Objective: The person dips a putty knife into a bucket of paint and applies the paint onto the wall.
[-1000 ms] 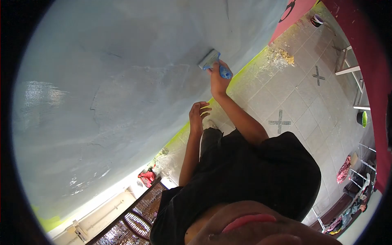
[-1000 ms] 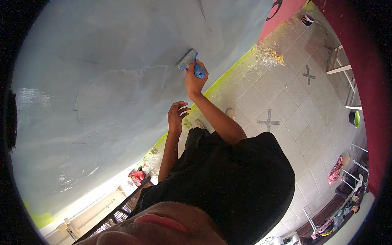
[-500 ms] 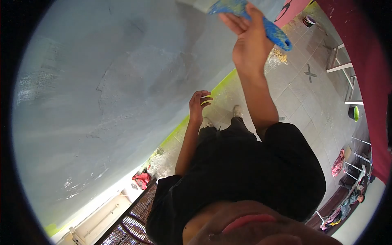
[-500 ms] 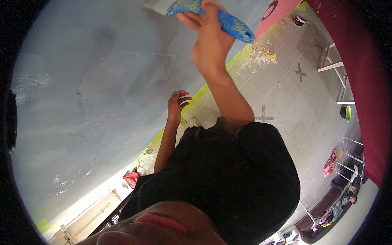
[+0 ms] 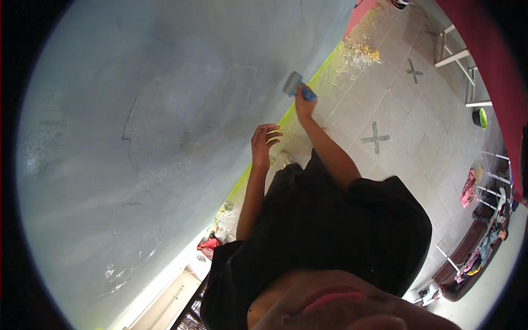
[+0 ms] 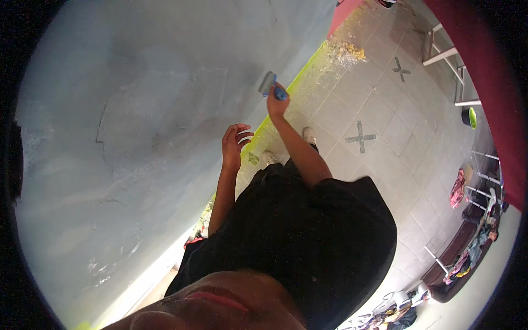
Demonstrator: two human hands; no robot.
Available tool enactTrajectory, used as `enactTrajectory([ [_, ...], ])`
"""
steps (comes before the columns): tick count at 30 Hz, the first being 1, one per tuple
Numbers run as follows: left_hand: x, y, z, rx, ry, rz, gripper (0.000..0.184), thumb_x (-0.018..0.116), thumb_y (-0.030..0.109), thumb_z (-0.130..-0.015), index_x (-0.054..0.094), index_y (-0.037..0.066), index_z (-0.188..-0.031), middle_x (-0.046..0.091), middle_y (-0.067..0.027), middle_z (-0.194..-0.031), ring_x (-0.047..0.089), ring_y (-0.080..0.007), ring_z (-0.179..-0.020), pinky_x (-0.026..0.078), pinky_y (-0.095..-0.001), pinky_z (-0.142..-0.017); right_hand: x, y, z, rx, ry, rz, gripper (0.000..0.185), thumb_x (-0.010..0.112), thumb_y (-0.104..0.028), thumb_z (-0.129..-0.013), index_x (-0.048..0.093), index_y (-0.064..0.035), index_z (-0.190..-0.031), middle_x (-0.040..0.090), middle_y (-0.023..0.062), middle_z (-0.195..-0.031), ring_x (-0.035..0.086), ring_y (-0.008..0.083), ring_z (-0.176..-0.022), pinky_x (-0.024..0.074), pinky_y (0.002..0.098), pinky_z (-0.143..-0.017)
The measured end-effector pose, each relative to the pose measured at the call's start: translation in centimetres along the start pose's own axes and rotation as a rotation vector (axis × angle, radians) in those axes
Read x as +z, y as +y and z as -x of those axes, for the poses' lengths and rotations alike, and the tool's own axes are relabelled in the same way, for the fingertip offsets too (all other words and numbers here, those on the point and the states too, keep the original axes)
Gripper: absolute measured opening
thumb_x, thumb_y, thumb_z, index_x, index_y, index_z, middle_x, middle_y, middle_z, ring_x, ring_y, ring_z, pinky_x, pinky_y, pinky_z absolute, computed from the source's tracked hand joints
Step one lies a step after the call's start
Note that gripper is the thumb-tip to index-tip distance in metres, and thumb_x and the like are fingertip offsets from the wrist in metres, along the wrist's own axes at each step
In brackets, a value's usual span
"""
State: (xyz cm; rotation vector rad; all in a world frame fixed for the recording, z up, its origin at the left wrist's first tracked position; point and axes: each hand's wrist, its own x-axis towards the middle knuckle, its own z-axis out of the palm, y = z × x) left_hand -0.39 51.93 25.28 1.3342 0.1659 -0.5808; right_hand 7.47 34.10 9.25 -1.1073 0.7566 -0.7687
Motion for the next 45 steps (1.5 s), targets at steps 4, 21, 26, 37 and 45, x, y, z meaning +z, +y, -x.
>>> enactTrajectory([
  [4,-0.9,0.1,0.4,-0.008,0.005,-0.036,0.029,0.039,0.028,-0.100,0.056,0.004,-0.106,0.064,-0.0115,-0.106,0.064,-0.0211,-0.091,0.049,-0.0315,-0.076,5.9,-5.5,3.0,0.014,-0.034,0.035,0.021,0.062,-0.011,-0.089,0.066,0.0035,-0.104,0.067,0.0085,-0.088,0.063,0.0135,-0.081,0.0527,0.0271,-0.072],
  [21,-2.0,-1.4,-0.4,-0.039,-0.038,-0.085,0.029,0.041,0.027,-0.099,0.056,0.004,-0.106,0.064,-0.0117,-0.104,0.064,-0.0205,-0.090,0.049,-0.0306,-0.074,1.7,-7.8,7.3,0.193,-0.086,-0.182,0.036,0.054,-0.019,-0.097,0.053,0.0070,-0.121,0.061,0.0160,-0.109,0.066,0.0224,-0.091,0.0578,0.0334,-0.081],
  [26,-3.7,-3.1,-0.5,-0.112,0.158,-0.088,0.028,0.041,0.026,-0.095,0.058,0.004,-0.099,0.061,-0.0092,-0.089,0.066,-0.0201,-0.076,0.048,-0.0314,-0.065,6.6,-15.8,11.6,0.150,-0.223,-0.277,0.035,0.054,-0.018,-0.097,0.053,0.0080,-0.120,0.062,0.0166,-0.109,0.066,0.0226,-0.091,0.0581,0.0329,-0.081],
  [37,-4.3,-3.4,-0.9,-0.165,0.130,-0.055,0.029,0.044,0.031,-0.094,0.057,0.005,-0.099,0.060,-0.0074,-0.089,0.065,-0.0217,-0.078,0.049,-0.0323,-0.067,3.0,-20.1,13.8,0.019,-0.115,-0.303,0.039,0.051,-0.020,-0.098,0.050,0.0073,-0.126,0.060,0.0163,-0.114,0.065,0.0216,-0.094,0.0569,0.0340,-0.084],
  [45,-5.5,-5.1,-0.8,-0.180,0.238,-0.005,0.031,0.039,0.033,-0.095,0.054,0.006,-0.101,0.059,-0.0074,-0.089,0.065,-0.0232,-0.077,0.049,-0.0335,-0.067,4.3,-2.7,12.2,0.115,-0.125,-0.134,0.030,0.061,-0.018,-0.094,0.061,0.0025,-0.115,0.065,0.0075,-0.099,0.062,0.0119,-0.080,0.0550,0.0260,-0.072],
])
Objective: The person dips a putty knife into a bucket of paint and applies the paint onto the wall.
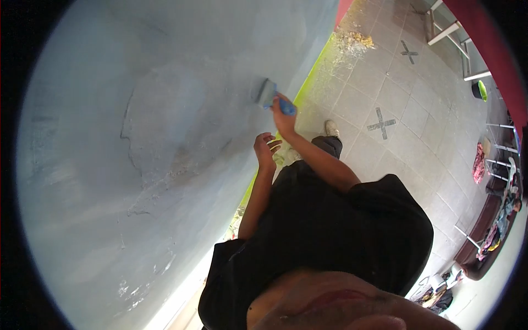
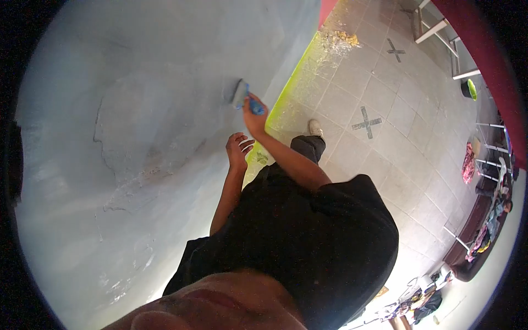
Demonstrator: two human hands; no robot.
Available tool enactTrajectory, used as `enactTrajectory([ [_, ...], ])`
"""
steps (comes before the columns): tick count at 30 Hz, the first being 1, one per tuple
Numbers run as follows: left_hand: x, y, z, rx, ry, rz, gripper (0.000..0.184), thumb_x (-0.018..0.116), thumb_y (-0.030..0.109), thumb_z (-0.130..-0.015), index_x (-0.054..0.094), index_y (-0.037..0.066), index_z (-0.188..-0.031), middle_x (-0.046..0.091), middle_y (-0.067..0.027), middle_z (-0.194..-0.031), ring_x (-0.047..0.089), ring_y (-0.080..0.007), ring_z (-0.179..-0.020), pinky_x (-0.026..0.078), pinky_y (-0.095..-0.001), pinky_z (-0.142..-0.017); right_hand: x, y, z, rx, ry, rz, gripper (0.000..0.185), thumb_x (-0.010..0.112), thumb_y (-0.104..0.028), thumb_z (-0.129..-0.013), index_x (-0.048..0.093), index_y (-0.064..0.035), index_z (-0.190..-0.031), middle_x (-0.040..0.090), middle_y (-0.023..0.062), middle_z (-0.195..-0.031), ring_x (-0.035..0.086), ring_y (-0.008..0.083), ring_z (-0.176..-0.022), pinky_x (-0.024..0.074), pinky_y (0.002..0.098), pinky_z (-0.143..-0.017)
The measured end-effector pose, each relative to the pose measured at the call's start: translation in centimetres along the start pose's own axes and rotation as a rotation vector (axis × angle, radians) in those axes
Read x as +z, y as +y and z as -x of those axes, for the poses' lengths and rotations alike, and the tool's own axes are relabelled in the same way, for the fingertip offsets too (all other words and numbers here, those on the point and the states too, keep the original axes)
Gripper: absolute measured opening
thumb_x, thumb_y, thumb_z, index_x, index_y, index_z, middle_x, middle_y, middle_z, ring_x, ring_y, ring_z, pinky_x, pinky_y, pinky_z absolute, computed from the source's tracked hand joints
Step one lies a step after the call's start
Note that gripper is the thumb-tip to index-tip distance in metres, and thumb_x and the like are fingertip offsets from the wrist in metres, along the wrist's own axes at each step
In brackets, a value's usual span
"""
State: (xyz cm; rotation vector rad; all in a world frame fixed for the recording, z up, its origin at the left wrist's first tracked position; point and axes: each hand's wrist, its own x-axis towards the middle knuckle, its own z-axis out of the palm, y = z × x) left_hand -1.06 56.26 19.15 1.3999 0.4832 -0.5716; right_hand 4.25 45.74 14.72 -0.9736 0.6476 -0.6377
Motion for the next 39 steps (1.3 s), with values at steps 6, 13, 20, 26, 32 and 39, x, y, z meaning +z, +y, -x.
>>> enactTrajectory([
  [6,-0.5,-1.0,-0.6,0.010,0.066,0.050,0.036,0.035,0.036,-0.097,0.054,0.005,-0.101,0.057,-0.0074,-0.086,0.064,-0.0244,-0.072,0.048,-0.0346,-0.064,2.4,-11.6,5.0,0.050,-0.100,-0.169,0.035,0.057,-0.019,-0.096,0.056,0.0057,-0.121,0.064,0.0127,-0.107,0.067,0.0180,-0.087,0.0571,0.0297,-0.075],
  [13,1.6,-0.5,-0.4,-0.043,-0.034,0.018,0.033,0.038,0.037,-0.097,0.053,0.007,-0.100,0.056,-0.0063,-0.086,0.065,-0.0257,-0.076,0.049,-0.0358,-0.068,-5.4,-6.9,-0.3,0.121,0.242,-0.220,0.034,0.055,-0.020,-0.097,0.058,0.0042,-0.120,0.064,0.0139,-0.106,0.066,0.0201,-0.089,0.0582,0.0324,-0.079],
  [20,2.9,-1.0,-1.1,-0.084,-0.045,-0.041,0.033,0.039,0.036,-0.097,0.055,0.007,-0.096,0.058,-0.0058,-0.083,0.065,-0.0256,-0.076,0.049,-0.0354,-0.068,-11.3,4.0,-14.5,0.075,0.293,-0.085,0.030,0.059,-0.018,-0.094,0.061,0.0025,-0.116,0.066,0.0108,-0.101,0.065,0.0175,-0.084,0.0577,0.0307,-0.075],
  [26,5.1,0.0,-1.2,-0.044,-0.003,-0.085,0.035,0.038,0.035,-0.098,0.056,0.005,-0.095,0.059,-0.0073,-0.083,0.064,-0.0231,-0.074,0.049,-0.0327,-0.067,-9.5,6.6,-22.5,0.005,0.298,0.003,0.027,0.063,-0.015,-0.091,0.065,0.0019,-0.111,0.067,0.0066,-0.090,0.063,0.0123,-0.075,0.0539,0.0257,-0.065],
  [32,6.8,0.5,-1.8,-0.015,-0.016,-0.083,0.032,0.038,0.033,-0.098,0.057,0.007,-0.094,0.060,-0.0063,-0.082,0.064,-0.0249,-0.077,0.048,-0.0357,-0.070,-7.8,6.2,-24.0,-0.175,0.277,0.137,0.027,0.065,-0.014,-0.089,0.067,0.0023,-0.110,0.068,0.0019,-0.082,0.060,0.0073,-0.070,0.0481,0.0220,-0.062],
  [39,8.6,0.2,-2.2,-0.044,-0.018,-0.084,0.032,0.039,0.032,-0.098,0.056,0.006,-0.092,0.059,-0.0068,-0.082,0.064,-0.0245,-0.077,0.048,-0.0352,-0.069,-7.9,-0.7,-17.8,-0.056,-0.021,0.055,0.031,0.061,-0.015,-0.093,0.062,0.0043,-0.117,0.068,0.0072,-0.094,0.063,0.0103,-0.084,0.0532,0.0258,-0.079],
])
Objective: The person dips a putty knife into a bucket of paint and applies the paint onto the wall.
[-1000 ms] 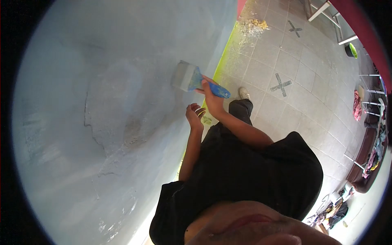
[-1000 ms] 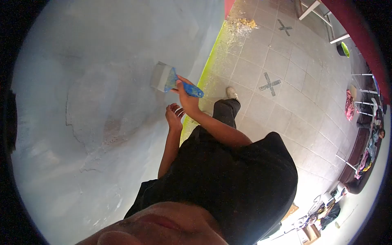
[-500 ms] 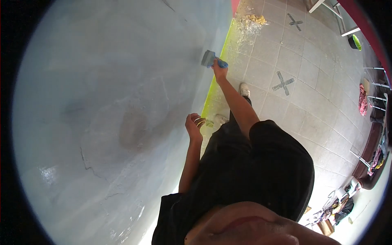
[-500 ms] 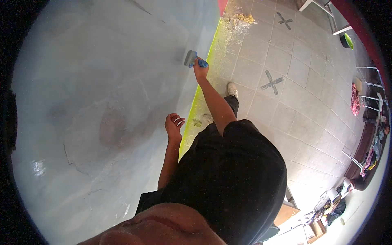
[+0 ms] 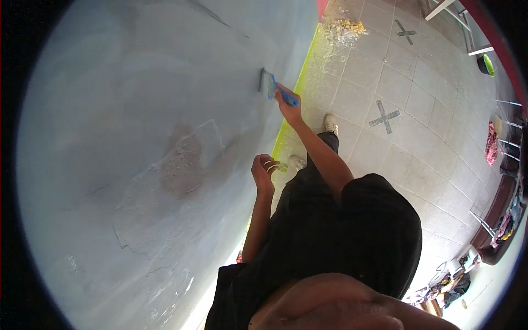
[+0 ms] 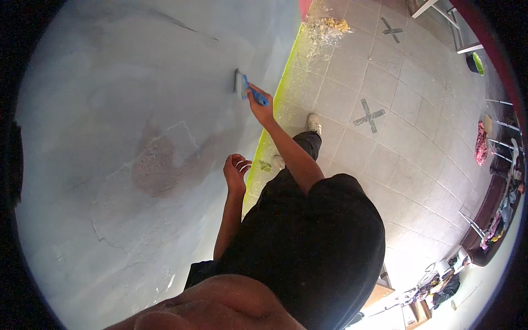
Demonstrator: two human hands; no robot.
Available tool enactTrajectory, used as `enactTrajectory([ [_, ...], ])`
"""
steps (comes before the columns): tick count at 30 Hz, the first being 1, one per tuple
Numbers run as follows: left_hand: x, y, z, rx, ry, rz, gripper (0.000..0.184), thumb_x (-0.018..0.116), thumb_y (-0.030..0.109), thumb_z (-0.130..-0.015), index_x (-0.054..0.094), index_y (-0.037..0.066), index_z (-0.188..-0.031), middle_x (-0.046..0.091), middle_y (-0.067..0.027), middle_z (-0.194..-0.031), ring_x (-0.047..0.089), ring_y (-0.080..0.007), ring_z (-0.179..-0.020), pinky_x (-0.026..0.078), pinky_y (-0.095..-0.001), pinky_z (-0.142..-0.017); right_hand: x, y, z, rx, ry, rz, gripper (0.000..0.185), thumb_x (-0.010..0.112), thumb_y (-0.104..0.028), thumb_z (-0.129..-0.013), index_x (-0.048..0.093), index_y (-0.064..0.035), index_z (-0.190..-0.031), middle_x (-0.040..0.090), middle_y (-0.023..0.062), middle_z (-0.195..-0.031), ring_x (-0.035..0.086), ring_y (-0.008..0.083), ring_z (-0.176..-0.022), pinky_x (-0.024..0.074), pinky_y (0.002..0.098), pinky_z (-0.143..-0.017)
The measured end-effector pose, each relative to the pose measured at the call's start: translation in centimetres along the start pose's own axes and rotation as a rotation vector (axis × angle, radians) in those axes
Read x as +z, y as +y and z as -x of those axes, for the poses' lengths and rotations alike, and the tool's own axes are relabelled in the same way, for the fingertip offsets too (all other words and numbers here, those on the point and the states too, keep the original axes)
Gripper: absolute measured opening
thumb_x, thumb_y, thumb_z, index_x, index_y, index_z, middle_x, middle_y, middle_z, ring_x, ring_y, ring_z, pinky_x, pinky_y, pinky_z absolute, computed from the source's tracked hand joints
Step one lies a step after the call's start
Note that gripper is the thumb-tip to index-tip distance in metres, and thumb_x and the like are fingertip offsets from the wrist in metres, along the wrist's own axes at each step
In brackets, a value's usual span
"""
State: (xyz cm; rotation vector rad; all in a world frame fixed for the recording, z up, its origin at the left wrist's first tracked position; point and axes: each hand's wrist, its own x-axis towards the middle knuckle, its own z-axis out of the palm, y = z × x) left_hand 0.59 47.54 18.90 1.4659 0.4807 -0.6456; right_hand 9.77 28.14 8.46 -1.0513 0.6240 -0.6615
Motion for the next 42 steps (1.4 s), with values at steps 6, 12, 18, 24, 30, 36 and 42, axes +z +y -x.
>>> enactTrajectory([
  [6,0.9,-0.4,-1.0,-0.040,-0.012,-0.026,0.031,0.038,0.031,-0.098,0.056,0.007,-0.091,0.059,-0.0068,-0.083,0.063,-0.0238,-0.076,0.047,-0.0342,-0.068,-0.5,-3.1,2.7,0.146,0.111,-0.316,0.031,0.062,-0.016,-0.093,0.062,0.0036,-0.116,0.068,0.0089,-0.096,0.065,0.0135,-0.088,0.0532,0.0272,-0.080],
  [12,1.3,-0.1,-1.0,-0.026,0.006,-0.034,0.031,0.038,0.031,-0.098,0.056,0.007,-0.090,0.059,-0.0068,-0.083,0.063,-0.0233,-0.076,0.047,-0.0340,-0.069,-1.9,6.2,-3.8,0.016,0.275,-0.016,0.027,0.063,-0.013,-0.091,0.065,0.0040,-0.112,0.068,0.0058,-0.086,0.062,0.0090,-0.076,0.0507,0.0234,-0.068],
  [18,2.1,0.0,-1.3,-0.036,0.012,-0.023,0.031,0.037,0.031,-0.098,0.055,0.007,-0.090,0.058,-0.0069,-0.083,0.063,-0.0235,-0.077,0.047,-0.0345,-0.070,3.0,-1.0,-4.1,0.035,0.189,-0.091,0.025,0.063,-0.010,-0.090,0.065,0.0054,-0.110,0.065,0.0026,-0.082,0.057,0.0053,-0.070,0.0475,0.0212,-0.063],
  [24,4.1,0.2,-2.2,-0.060,-0.008,-0.016,0.031,0.037,0.031,-0.099,0.055,0.006,-0.090,0.058,-0.0070,-0.083,0.063,-0.0239,-0.078,0.047,-0.0349,-0.070,2.5,-9.1,1.0,0.061,-0.016,-0.223,0.032,0.059,-0.013,-0.094,0.058,0.0078,-0.119,0.064,0.0130,-0.107,0.064,0.0164,-0.091,0.0582,0.0304,-0.079],
  [30,6.4,1.5,-3.1,-0.006,-0.026,0.017,0.032,0.038,0.032,-0.099,0.056,0.006,-0.090,0.058,-0.0068,-0.082,0.063,-0.0237,-0.077,0.047,-0.0351,-0.070,-1.8,-8.1,0.3,0.222,0.095,-0.295,0.036,0.058,-0.017,-0.095,0.056,0.0057,-0.123,0.064,0.0142,-0.108,0.064,0.0183,-0.094,0.0573,0.0334,-0.084],
  [36,8.2,1.7,-4.0,-0.015,0.017,-0.012,0.032,0.038,0.032,-0.099,0.056,0.007,-0.090,0.058,-0.0067,-0.082,0.063,-0.0238,-0.077,0.047,-0.0351,-0.069,-3.9,1.4,-7.3,0.244,0.281,-0.204,0.030,0.060,-0.014,-0.092,0.061,0.0050,-0.115,0.066,0.0117,-0.098,0.066,0.0169,-0.082,0.0587,0.0305,-0.073],
  [42,10.0,2.2,-4.6,-0.021,0.047,0.000,0.032,0.040,0.033,-0.098,0.056,0.007,-0.090,0.058,-0.0071,-0.082,0.063,-0.0240,-0.077,0.048,-0.0349,-0.069,-1.3,3.0,-14.0,0.089,0.270,-0.017,0.025,0.061,-0.011,-0.091,0.064,0.0053,-0.110,0.067,0.0091,-0.090,0.065,0.0147,-0.076,0.0581,0.0282,-0.068],
])
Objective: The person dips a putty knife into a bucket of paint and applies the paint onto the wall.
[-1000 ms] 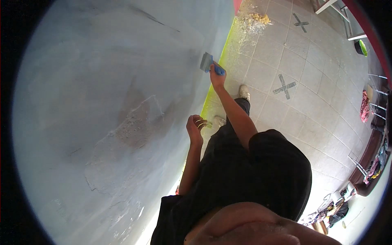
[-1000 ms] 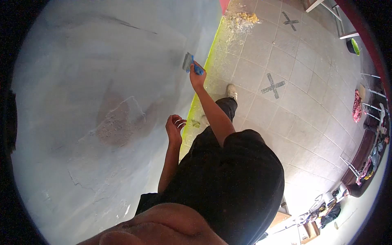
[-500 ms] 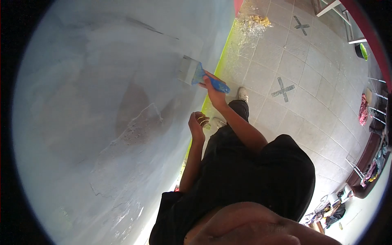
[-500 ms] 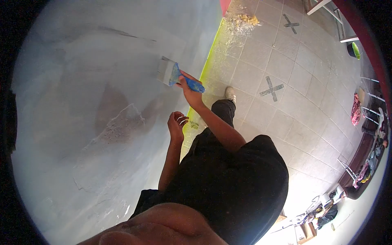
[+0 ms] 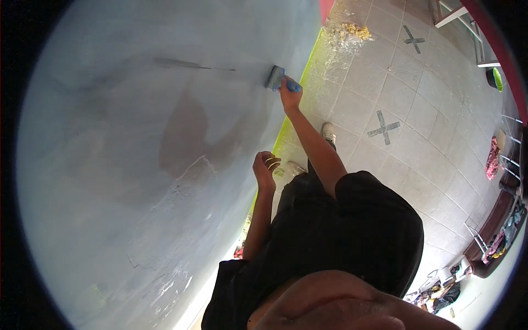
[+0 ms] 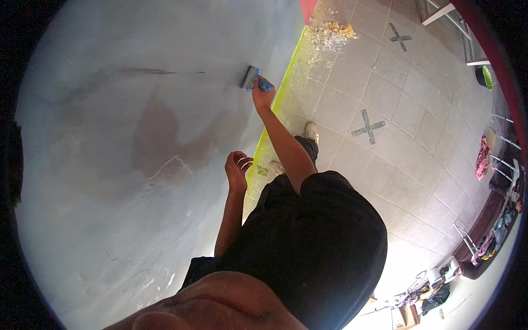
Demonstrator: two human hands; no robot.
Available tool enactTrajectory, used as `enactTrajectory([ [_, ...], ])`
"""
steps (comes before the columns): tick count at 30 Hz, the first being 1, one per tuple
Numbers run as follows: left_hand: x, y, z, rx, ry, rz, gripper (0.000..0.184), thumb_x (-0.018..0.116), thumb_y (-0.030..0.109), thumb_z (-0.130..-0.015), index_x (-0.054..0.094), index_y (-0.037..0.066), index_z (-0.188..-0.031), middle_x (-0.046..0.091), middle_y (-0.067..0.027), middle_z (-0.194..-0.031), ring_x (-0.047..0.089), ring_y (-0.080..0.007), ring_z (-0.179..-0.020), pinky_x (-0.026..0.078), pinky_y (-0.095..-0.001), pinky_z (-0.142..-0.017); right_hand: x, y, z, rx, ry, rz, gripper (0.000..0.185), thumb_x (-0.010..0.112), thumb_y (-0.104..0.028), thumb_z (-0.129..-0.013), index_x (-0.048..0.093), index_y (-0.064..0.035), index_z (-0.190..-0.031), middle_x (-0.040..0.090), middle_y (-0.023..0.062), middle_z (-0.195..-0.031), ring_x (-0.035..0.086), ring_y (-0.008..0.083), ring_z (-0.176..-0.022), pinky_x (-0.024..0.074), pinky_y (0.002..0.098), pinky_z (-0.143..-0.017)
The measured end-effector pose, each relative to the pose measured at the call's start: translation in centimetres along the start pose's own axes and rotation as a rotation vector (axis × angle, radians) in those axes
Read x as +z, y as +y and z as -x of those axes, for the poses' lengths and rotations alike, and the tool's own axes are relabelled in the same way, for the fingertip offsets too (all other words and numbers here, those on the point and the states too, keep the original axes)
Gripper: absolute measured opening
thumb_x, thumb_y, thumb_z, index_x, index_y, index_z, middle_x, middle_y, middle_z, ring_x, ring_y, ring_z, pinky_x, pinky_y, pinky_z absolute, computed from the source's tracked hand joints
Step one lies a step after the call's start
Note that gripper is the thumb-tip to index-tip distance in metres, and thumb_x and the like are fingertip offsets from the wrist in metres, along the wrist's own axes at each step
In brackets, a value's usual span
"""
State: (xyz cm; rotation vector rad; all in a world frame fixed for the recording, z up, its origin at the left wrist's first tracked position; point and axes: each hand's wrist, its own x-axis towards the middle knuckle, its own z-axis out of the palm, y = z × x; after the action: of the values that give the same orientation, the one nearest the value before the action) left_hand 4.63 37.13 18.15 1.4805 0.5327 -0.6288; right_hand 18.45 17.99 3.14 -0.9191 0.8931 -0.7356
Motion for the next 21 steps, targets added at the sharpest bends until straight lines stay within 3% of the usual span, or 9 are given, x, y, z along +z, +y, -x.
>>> enactTrajectory([
  [2,0.7,0.4,-0.3,0.000,0.018,0.000,0.032,0.040,0.033,-0.098,0.057,0.007,-0.090,0.058,-0.0071,-0.082,0.063,-0.0240,-0.077,0.048,-0.0350,-0.069,1.0,-0.8,-0.6,-0.042,-0.027,0.049,0.025,0.061,-0.011,-0.090,0.064,0.0052,-0.110,0.067,0.0090,-0.090,0.065,0.0147,-0.077,0.0581,0.0284,-0.068],
  [7,2.5,1.2,-0.6,0.013,0.012,0.023,0.032,0.039,0.032,-0.098,0.057,0.006,-0.091,0.059,-0.0074,-0.083,0.063,-0.0237,-0.077,0.048,-0.0351,-0.069,2.1,-12.9,1.4,0.055,-0.187,-0.177,0.029,0.061,-0.012,-0.092,0.061,0.0054,-0.115,0.066,0.0119,-0.100,0.065,0.0162,-0.085,0.0588,0.0309,-0.075],
  [12,4.9,2.2,-1.0,0.007,-0.020,0.036,0.031,0.040,0.032,-0.098,0.056,0.007,-0.090,0.058,-0.0065,-0.083,0.063,-0.0234,-0.077,0.048,-0.0348,-0.069,-0.3,-17.9,1.3,0.038,-0.215,-0.295,0.027,0.058,-0.011,-0.093,0.062,0.0034,-0.115,0.066,0.0136,-0.104,0.065,0.0174,-0.088,0.0586,0.0307,-0.076],
  [14,5.9,3.0,-0.8,0.008,-0.029,0.039,0.031,0.040,0.032,-0.098,0.056,0.007,-0.090,0.058,-0.0064,-0.083,0.063,-0.0234,-0.076,0.048,-0.0347,-0.069,-1.7,-18.1,0.3,0.027,-0.196,-0.309,0.028,0.058,-0.011,-0.093,0.061,0.0034,-0.117,0.066,0.0122,-0.102,0.065,0.0168,-0.087,0.0582,0.0304,-0.077],
  [17,6.6,3.5,-0.7,0.051,-0.037,0.078,0.031,0.039,0.032,-0.098,0.056,0.007,-0.090,0.058,-0.0063,-0.083,0.063,-0.0235,-0.077,0.048,-0.0347,-0.069,-2.0,-12.6,-2.9,-0.017,-0.103,-0.159,0.028,0.060,-0.012,-0.092,0.062,0.0037,-0.115,0.068,0.0098,-0.096,0.065,0.0140,-0.081,0.0560,0.0274,-0.074],
  [21,7.2,3.9,-0.6,0.059,0.004,0.080,0.031,0.039,0.032,-0.099,0.056,0.007,-0.090,0.058,-0.0063,-0.083,0.063,-0.0237,-0.077,0.048,-0.0347,-0.069,1.2,-8.3,-5.6,-0.060,-0.137,-0.093,0.024,0.064,-0.011,-0.088,0.067,0.0046,-0.107,0.068,0.0067,-0.083,0.061,0.0089,-0.071,0.0500,0.0232,-0.066],
])
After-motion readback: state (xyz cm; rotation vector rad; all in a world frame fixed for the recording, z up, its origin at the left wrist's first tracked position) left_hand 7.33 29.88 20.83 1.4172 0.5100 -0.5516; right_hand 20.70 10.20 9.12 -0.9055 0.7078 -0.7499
